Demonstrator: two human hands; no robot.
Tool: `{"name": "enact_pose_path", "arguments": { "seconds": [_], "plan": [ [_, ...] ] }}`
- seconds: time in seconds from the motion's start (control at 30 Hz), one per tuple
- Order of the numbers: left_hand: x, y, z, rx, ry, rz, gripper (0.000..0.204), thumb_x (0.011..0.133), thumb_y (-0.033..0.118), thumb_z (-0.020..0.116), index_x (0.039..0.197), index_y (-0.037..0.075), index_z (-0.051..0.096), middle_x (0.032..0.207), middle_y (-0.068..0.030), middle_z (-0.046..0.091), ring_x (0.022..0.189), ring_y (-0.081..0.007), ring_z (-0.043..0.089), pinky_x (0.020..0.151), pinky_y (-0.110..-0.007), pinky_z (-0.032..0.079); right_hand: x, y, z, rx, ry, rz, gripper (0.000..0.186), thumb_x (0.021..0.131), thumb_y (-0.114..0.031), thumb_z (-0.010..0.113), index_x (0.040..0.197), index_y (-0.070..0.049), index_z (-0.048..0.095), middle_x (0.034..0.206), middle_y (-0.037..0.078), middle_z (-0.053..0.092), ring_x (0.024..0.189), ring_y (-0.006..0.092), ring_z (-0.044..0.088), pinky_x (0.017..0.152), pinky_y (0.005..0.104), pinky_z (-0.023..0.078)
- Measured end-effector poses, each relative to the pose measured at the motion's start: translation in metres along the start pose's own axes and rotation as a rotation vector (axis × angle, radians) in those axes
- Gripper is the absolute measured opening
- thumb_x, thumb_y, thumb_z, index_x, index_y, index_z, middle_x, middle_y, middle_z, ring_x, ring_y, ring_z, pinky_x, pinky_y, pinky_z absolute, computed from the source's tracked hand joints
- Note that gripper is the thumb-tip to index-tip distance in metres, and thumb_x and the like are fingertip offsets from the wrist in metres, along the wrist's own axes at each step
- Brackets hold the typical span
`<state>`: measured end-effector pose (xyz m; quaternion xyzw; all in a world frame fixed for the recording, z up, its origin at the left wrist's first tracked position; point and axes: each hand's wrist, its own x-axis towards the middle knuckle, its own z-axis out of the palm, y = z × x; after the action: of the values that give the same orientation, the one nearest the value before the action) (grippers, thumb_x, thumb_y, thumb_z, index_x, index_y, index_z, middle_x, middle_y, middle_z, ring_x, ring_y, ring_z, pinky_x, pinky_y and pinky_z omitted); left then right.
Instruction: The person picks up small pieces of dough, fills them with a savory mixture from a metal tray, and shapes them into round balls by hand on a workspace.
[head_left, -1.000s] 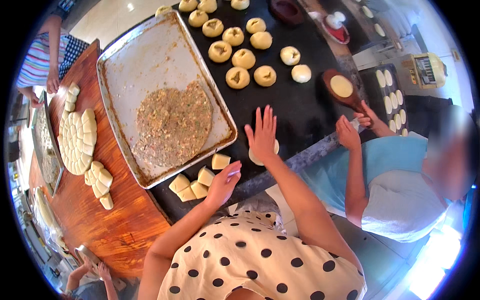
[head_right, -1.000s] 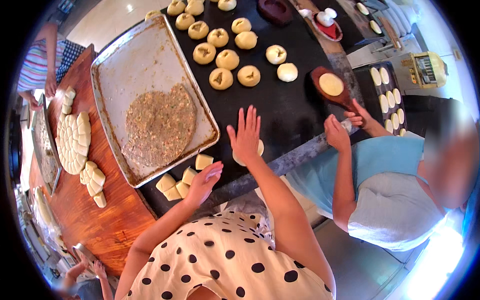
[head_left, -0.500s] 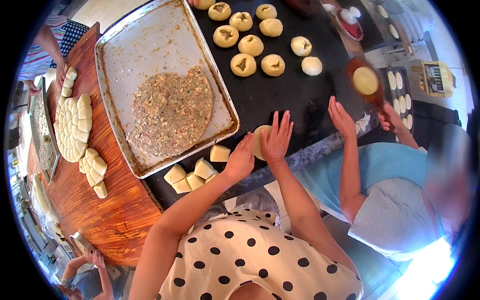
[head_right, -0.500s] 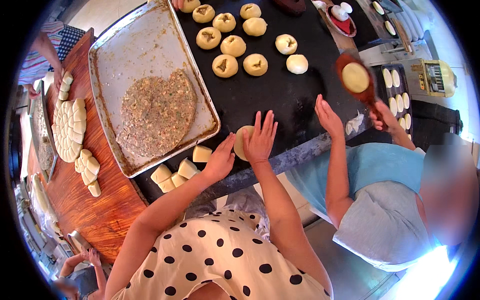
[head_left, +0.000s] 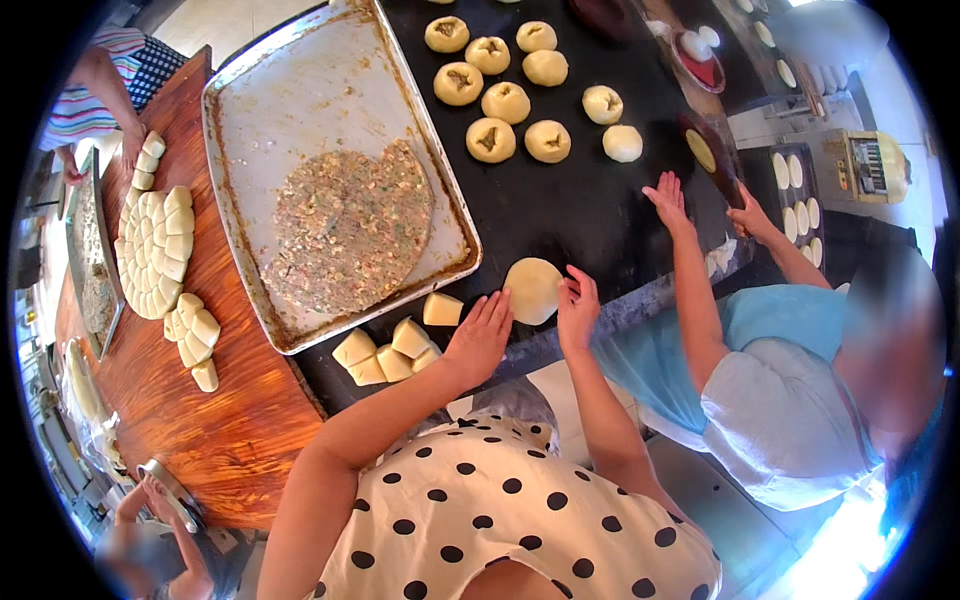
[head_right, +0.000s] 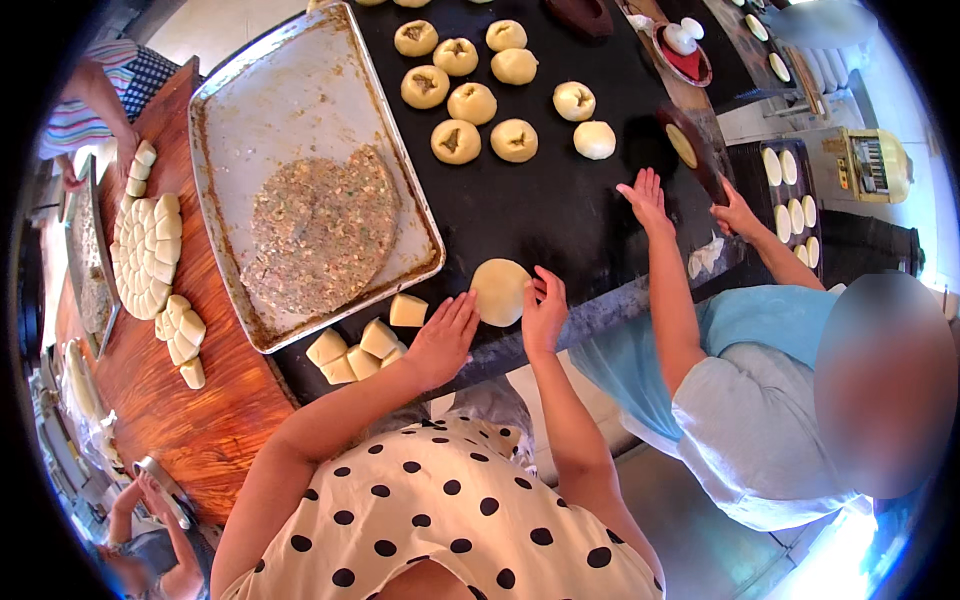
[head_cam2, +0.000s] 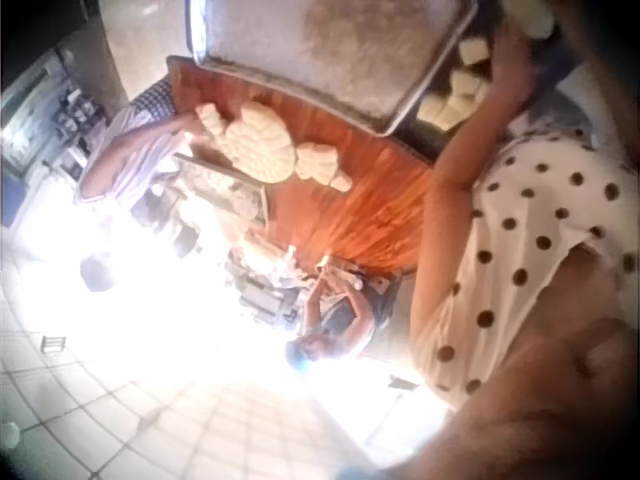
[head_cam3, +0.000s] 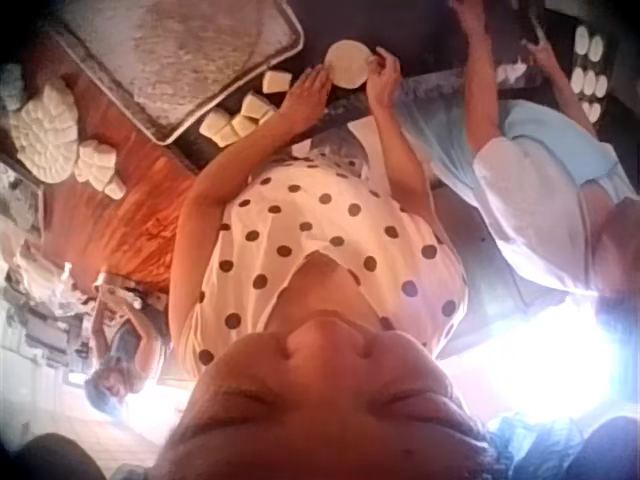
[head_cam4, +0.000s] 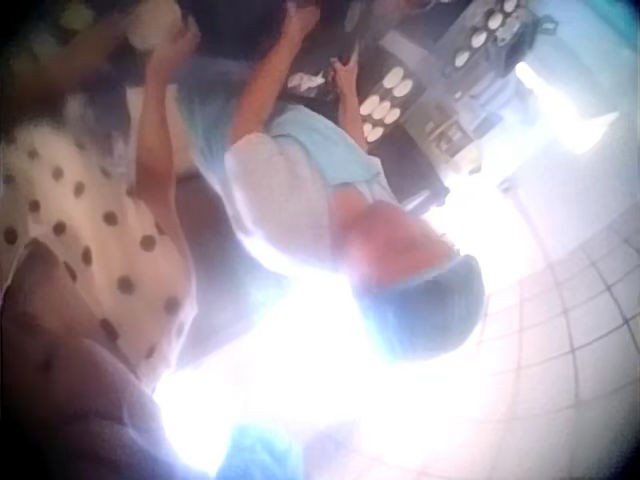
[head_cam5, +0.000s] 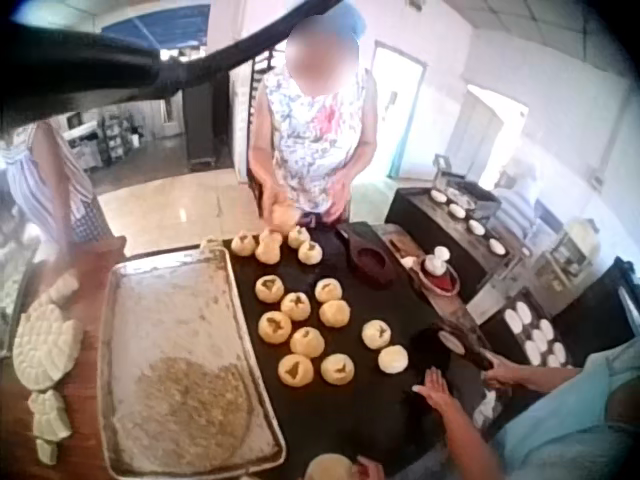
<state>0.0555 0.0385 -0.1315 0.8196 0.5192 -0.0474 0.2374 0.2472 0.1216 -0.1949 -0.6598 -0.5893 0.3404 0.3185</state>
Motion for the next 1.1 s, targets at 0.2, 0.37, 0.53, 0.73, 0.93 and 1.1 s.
{"name": "enact_pose_path", "arguments": {
  "seconds": [0.2,0.37,0.53,0.73,0.93,1.1],
  "plan": [
    [-0.030,-0.002,-0.016,-0.431,0.230,0.038,0.050,0.093,0.026,0.062,0.134,-0.001,0.051,0.143,-0.0227,0.045,0.128,-0.0365,0.049,0.109,-0.044,0.039,0.035,-0.006,-0.011,-0.100,-0.493,0.073,0.035,0.079,-0.022,0.080,0.103,-0.002,0.064,0.078,0.005,0.062,0.070,0.0135,0.060,0.067,0.0300,0.051],
    [-0.079,-0.021,-0.046,-0.772,0.455,-0.162,0.044,0.094,0.023,0.063,0.132,0.003,0.054,0.139,-0.0178,0.052,0.118,-0.0335,0.058,0.097,-0.041,0.049,0.030,-0.050,-0.021,-0.319,-0.668,-0.217,0.028,0.081,-0.024,0.080,0.087,-0.002,0.063,0.078,0.003,0.064,0.070,0.0093,0.059,0.065,0.0271,0.049],
    [-0.106,-0.042,-0.039,-1.763,0.534,-0.484,0.053,0.099,0.036,0.057,0.141,0.005,0.048,0.139,-0.0117,0.054,0.128,-0.0261,0.052,0.108,-0.038,0.040,-0.004,-0.170,-0.027,0.186,-0.997,0.096,0.024,0.082,-0.018,0.080,0.090,-0.003,0.062,0.083,-0.002,0.061,0.076,0.0035,0.054,0.067,0.0230,0.047],
    [-0.149,-0.067,-0.069,-2.719,0.729,-0.102,0.069,0.097,0.058,0.047,0.143,0.006,0.044,0.138,-0.0092,0.053,0.128,-0.0248,0.052,0.108,-0.046,0.041,-0.026,-0.270,0.046,0.311,-0.934,-0.464,0.030,0.089,-0.014,0.071,0.116,-0.003,0.063,0.121,0.010,0.064,0.104,0.0179,0.064,0.082,0.0300,0.053],
    [-0.202,-0.087,-0.037,-2.166,0.875,-0.630,0.045,0.094,0.029,0.067,0.129,0.003,0.058,0.118,-0.0059,0.066,0.110,-0.0163,0.062,0.097,-0.032,0.047,0.030,-0.291,0.198,-0.035,-0.632,-1.006,0.034,0.097,-0.026,0.061,0.123,-0.004,0.059,0.131,0.016,0.058,0.122,0.0346,0.055,0.101,0.0422,0.045],
    [-0.234,-0.076,-0.019,-1.946,0.997,-0.685,0.038,0.093,0.026,0.068,0.120,0.000,0.064,0.109,-0.0038,0.068,0.103,-0.0108,0.060,0.092,-0.028,0.045,0.038,-0.275,0.221,-0.295,-1.076,-0.752,0.049,0.093,-0.035,0.064,0.131,-0.005,0.055,0.140,0.018,0.051,0.130,0.0345,0.047,0.107,0.0447,0.040]
  ]
}}
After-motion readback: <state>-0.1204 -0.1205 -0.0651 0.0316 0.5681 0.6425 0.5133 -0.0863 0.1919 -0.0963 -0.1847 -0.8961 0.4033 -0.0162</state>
